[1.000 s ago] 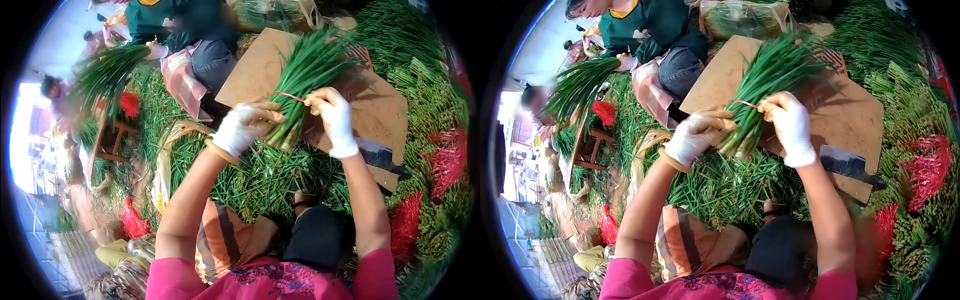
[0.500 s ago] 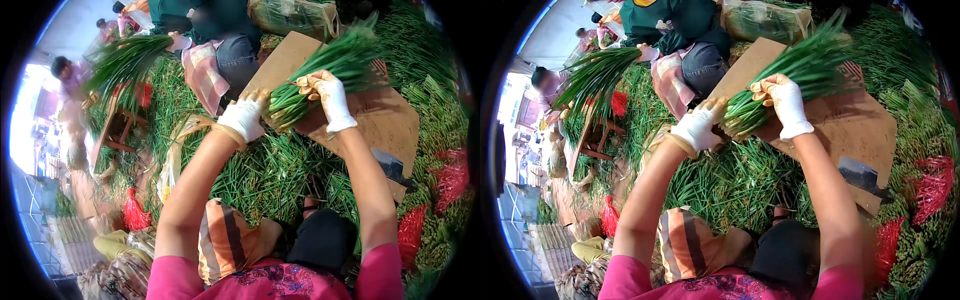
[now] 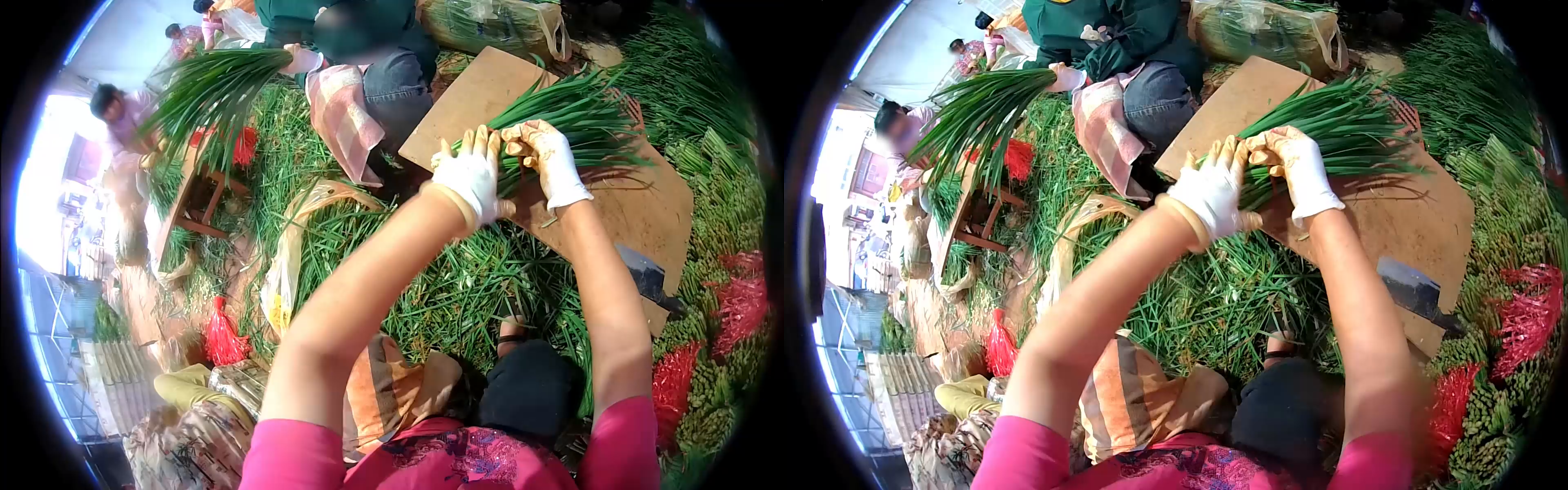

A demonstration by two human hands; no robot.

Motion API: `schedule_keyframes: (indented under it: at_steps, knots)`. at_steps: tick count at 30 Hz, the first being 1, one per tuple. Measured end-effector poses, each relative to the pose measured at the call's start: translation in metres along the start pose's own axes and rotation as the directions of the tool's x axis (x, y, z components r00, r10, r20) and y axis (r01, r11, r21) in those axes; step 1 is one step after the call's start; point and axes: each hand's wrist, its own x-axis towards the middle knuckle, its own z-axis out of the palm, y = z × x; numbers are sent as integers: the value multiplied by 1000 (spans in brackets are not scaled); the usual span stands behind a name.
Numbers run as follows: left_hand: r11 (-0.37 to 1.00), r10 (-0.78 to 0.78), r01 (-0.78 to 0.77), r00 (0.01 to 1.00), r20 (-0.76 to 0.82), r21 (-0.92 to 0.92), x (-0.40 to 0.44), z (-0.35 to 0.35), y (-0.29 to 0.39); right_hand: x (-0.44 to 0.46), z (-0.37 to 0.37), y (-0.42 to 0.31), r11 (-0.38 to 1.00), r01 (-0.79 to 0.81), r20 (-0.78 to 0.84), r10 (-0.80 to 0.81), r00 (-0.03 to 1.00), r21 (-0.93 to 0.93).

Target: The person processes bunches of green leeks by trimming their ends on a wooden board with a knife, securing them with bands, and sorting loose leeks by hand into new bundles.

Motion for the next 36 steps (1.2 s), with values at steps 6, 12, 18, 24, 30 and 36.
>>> schedule_keyframes:
  at_steps: [6,12,18,24,30,36]
  knots:
    - [996,-22,43,964,-264,74,23,4,-11,-2,-4,-12,993,-64,71,58,996,95]
    - [981,2,6,999,-44,192,8,18,20,-1,-11,7,996,-79,27,78,997,51]
    - [983,-182,177,966,-185,-47,24,-6,18,-3,3,-5,990,-56,35,52,998,127]
    - [975,-221,212,950,-221,-65,39,41,8,-57,12,-11,981,-17,51,7,999,191]
    - [956,-285,287,958,44,-60,41,2,-3,-138,-26,-7,980,-169,238,190,952,-105]
    - [951,-308,309,951,-33,26,46,13,9,-89,-39,-34,895,212,-26,-241,970,-392]
